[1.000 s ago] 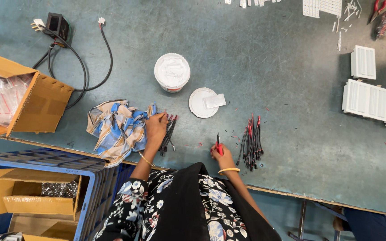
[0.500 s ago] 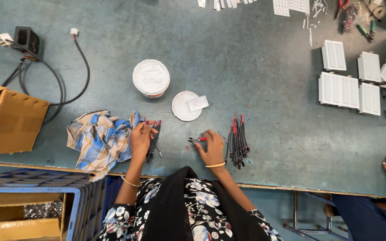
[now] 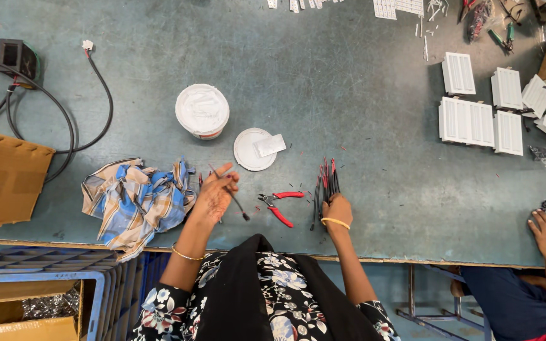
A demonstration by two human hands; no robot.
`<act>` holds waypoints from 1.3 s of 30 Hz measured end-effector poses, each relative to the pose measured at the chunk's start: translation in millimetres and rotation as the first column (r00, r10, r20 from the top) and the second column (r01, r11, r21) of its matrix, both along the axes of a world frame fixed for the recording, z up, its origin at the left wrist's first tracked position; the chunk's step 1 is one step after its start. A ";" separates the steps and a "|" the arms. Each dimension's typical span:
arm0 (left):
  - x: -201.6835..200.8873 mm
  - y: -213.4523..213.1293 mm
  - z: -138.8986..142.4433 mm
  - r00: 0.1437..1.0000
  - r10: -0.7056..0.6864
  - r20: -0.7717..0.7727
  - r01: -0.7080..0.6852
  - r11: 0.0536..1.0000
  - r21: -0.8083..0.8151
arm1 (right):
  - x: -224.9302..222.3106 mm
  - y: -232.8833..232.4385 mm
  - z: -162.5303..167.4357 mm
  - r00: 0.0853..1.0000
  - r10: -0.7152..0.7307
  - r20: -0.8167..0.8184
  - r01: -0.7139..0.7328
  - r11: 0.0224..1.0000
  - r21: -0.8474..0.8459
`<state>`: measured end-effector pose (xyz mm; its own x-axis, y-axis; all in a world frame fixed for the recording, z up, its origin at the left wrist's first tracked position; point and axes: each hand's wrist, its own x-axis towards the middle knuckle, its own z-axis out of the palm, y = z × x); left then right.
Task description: The person strips the insulation from the ends of black wires using red-handled pliers. They gather the wires, strip them in small batches, and place the finished pieces on the table.
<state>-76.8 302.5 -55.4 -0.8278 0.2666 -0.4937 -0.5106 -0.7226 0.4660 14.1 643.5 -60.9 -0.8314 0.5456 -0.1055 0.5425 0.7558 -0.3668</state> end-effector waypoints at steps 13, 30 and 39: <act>1.7 11.6 -29.3 0.990 -0.126 0.065 0.122 0.991 0.061 | -19.6 16.7 -4.1 0.975 -0.209 -0.080 0.151 0.879 -0.453; 8.6 -35.5 -25.6 0.992 -0.125 0.032 0.123 0.991 0.054 | -20.4 -66.5 -10.0 0.997 -0.008 0.077 0.009 1.000 -0.016; 4.0 -46.7 -39.6 0.989 -0.145 0.035 0.144 0.989 0.030 | -17.7 -39.4 -23.4 0.992 -0.126 -0.018 0.104 0.878 -0.467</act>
